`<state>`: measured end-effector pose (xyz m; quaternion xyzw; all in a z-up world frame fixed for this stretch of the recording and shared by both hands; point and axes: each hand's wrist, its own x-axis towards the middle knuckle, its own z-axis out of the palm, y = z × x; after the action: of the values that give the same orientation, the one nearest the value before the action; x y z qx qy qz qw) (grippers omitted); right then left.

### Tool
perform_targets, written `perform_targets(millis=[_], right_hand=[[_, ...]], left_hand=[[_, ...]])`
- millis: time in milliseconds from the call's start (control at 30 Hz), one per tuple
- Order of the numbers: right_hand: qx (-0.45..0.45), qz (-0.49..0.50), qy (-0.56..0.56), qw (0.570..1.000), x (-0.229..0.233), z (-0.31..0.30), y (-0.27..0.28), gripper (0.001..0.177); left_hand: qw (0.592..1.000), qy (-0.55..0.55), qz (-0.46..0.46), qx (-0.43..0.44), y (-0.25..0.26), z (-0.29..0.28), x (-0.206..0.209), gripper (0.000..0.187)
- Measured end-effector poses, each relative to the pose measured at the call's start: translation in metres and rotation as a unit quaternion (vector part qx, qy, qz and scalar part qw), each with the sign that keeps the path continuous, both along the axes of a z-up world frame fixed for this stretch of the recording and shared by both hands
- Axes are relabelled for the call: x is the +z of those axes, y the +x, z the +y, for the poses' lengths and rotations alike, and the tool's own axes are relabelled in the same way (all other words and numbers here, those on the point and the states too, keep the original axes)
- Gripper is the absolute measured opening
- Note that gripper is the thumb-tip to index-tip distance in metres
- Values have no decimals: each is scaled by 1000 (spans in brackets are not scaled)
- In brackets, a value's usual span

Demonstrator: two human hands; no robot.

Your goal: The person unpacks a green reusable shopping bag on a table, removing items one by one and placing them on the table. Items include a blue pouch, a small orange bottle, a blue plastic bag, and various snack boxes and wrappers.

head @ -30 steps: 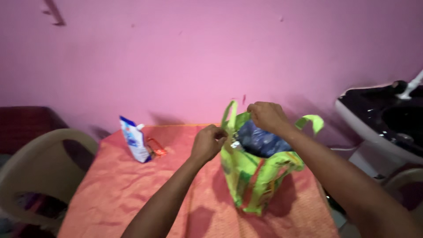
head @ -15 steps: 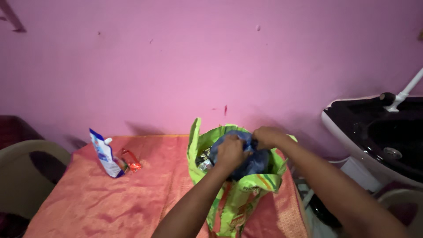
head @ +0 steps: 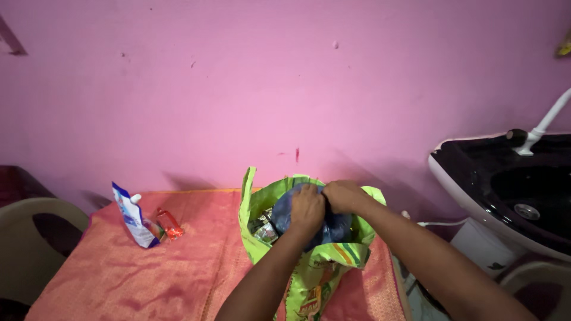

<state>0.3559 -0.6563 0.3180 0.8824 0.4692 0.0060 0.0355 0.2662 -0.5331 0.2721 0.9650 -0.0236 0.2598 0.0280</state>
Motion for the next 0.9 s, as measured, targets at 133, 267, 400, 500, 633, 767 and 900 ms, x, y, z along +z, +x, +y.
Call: perform_targets(millis=[133, 267, 400, 500, 633, 767, 900], right_hand=[[-11, 4, 17, 1000, 6, -6, -12, 23], [14, -10, 37, 999, 15, -7, -24, 26], [7, -16, 80, 997, 29, -6, -37, 27], [10, -35, 66, 997, 44, -3, -44, 27], [-1, -45, 48, 998, 66, 4, -52, 26], [40, -73, 64, 995, 91, 9, -61, 25], [15, -71, 38, 997, 125, 15, -61, 25]], left_hand=[[1000, -11, -28, -1, -7, 3, 1, 17], [998, -19, -53, 4, -16, 5, 8, 16], [996, -57, -70, -11, -27, 10, 23, 16], [993, -29, -111, -14, -36, 13, 38, 17], [992, -7, -130, -5, -51, 18, 59, 14], [996, 1, -94, 3, -63, 23, 85, 18], [979, 25, -204, 0, -67, 27, 112, 16]])
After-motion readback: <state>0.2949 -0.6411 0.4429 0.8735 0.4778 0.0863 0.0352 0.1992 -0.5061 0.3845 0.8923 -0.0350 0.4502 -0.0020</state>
